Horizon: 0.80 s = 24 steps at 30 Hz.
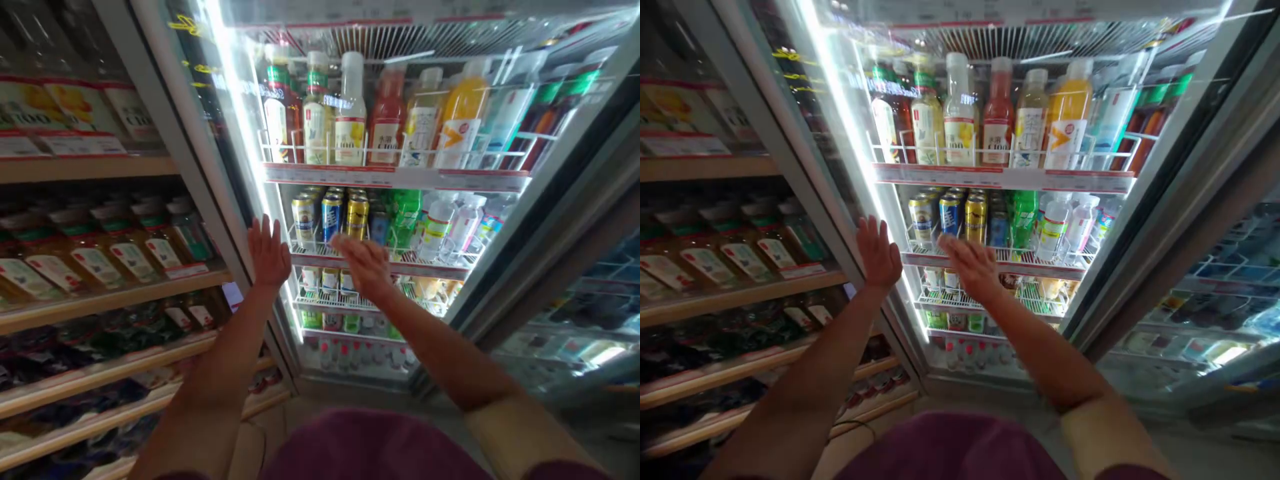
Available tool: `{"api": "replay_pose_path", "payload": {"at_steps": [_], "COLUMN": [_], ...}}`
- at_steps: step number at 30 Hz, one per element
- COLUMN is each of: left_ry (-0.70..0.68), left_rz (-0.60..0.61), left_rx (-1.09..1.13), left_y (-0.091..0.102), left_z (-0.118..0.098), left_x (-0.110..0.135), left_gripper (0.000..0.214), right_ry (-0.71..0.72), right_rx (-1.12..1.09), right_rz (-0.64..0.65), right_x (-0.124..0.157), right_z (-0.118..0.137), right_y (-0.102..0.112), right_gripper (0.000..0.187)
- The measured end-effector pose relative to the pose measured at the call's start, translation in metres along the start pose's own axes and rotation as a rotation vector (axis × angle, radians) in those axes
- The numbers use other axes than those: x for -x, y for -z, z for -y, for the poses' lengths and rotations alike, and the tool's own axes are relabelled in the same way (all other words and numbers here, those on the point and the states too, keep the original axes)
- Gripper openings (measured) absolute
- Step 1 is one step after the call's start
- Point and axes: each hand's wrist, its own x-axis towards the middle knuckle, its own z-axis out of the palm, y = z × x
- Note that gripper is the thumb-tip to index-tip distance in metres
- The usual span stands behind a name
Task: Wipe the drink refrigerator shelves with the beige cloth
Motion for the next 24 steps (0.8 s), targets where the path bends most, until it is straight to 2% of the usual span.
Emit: {"api": "replay_pose_path", "payload": {"at_steps": [2, 4, 6, 8, 10, 11, 13, 16, 18, 20, 21, 24], "left_ry": [0.031, 0.056, 0.061, 0.051, 0.024, 0.008, -0.016, -0.014, -0.020, -0.006, 0.012, 0.058], "left_rz": [-0.009, -0.006, -0.005, -0.023, -0.056, -0.073, -0.089, -0.089, -0.088, -0.112, -0.125, -0.147], "left_rx": [0.020, 0.039, 0.032, 0.008, -0.024, -0.039, -0.059, -0.057, -0.045, -0.032, -0.028, -0.018], "left_y": [-0.002, -0.004, -0.006, -0.007, -0.008, -0.008, -0.008, -0.008, -0.008, -0.010, -0.012, -0.018], "left_z": [-0.001, -0.003, -0.003, -0.004, -0.004, -0.003, -0.002, 0.002, 0.003, 0.004, 0.004, 0.003], "left_x": [0.000, 0.002, 0.004, 0.007, 0.009, 0.009, 0.009, 0.008, 0.011, 0.018, 0.023, 0.039], "left_gripper": [0.074, 0.069, 0.067, 0.065, 0.063, 0.062, 0.060, 0.060, 0.059, 0.057, 0.056, 0.057], "right_ry": [0.143, 0.140, -0.008, -0.166, -0.256, -0.269, -0.218, -0.019, 0.039, -0.034, -0.104, -0.295], "right_rx": [-0.051, -0.066, -0.053, -0.019, 0.014, 0.021, -0.002, -0.082, -0.119, -0.124, -0.108, 0.013], "right_rz": [0.122, 0.121, 0.007, -0.166, -0.300, -0.315, -0.227, 0.012, 0.116, 0.127, 0.077, -0.193], "right_x": [0.007, 0.000, -0.021, -0.047, -0.064, -0.067, -0.058, -0.024, -0.007, -0.002, -0.003, -0.007], "right_z": [0.020, 0.027, 0.019, 0.007, 0.000, 0.002, 0.017, 0.049, 0.057, 0.044, 0.031, -0.016], "right_y": [-0.009, -0.012, -0.009, -0.005, -0.005, -0.008, -0.018, -0.035, -0.037, -0.028, -0.020, 0.005], "right_gripper": [0.064, 0.064, 0.068, 0.071, 0.072, 0.072, 0.073, 0.072, 0.069, 0.070, 0.071, 0.072]}}
